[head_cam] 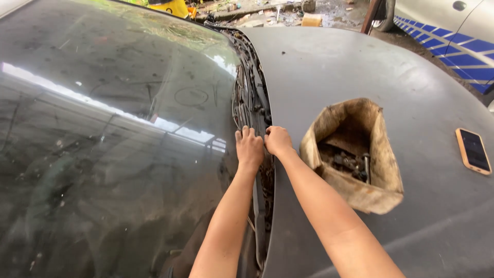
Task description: The person cleans the lower edge of a car's windshield using a brush. They then retrieve a bag of small metal parts from a tire and place it on the car's hood. Finally, they insert the metal parts into the windshield wiper assembly by hand.
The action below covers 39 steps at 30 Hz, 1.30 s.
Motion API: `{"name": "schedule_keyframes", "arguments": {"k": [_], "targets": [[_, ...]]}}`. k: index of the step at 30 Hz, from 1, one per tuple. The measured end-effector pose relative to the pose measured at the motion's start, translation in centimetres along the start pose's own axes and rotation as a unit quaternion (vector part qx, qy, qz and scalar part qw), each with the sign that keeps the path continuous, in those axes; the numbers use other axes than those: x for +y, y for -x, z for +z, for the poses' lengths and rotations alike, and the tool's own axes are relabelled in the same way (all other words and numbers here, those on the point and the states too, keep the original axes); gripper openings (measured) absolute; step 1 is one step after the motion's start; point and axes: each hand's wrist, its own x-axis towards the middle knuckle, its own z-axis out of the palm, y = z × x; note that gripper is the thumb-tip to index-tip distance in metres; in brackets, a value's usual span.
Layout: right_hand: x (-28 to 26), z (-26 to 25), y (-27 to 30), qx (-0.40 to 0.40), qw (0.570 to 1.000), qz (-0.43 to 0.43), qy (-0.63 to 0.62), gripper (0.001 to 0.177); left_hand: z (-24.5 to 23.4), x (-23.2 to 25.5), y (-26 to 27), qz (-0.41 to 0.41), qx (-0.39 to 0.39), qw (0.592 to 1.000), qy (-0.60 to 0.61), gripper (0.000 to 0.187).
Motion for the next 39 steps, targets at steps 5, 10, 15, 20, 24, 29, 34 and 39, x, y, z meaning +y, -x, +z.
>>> {"name": "schedule_keyframes", "arguments": {"k": [5,10,15,20,24,29,34,39], "targets": [[2.3,3.6,-8.6,0.058,0.997,-0.007,-0.044,0.03,6.8,-1.3,-5.9,0.022,0.066,0.997,-0.025,0.019],[3.2,5.8,-12.8,0.11,0.991,-0.008,-0.075,0.03,9.7,-2.2,-9.4,-0.001,-0.105,0.991,-0.078,0.031],[1.7,3.2,-12.8,0.158,0.984,-0.074,0.043,0.028,11.6,-1.9,-13.1,-0.072,-0.341,0.933,-0.094,0.045],[2.0,3.8,-15.1,0.172,0.979,-0.058,0.093,0.032,19.9,-3.5,-13.7,-0.071,-0.326,0.939,-0.079,0.048],[2.6,4.4,-16.0,0.149,0.983,-0.028,0.102,0.032,23.1,-4.1,-13.6,-0.052,-0.322,0.942,-0.076,0.044],[3.6,5.4,-17.3,0.141,0.979,-0.046,0.139,0.03,22.3,-4.2,-14.0,-0.05,-0.3,0.949,-0.081,0.039],[4.0,6.0,-17.5,0.134,0.972,-0.056,0.183,0.026,25.1,-4.6,-13.3,-0.048,-0.235,0.968,-0.078,0.035],[3.1,5.4,-16.9,0.107,0.977,-0.056,0.175,0.029,28.2,-5.1,-12.1,-0.044,-0.127,0.987,-0.083,0.028]]}}
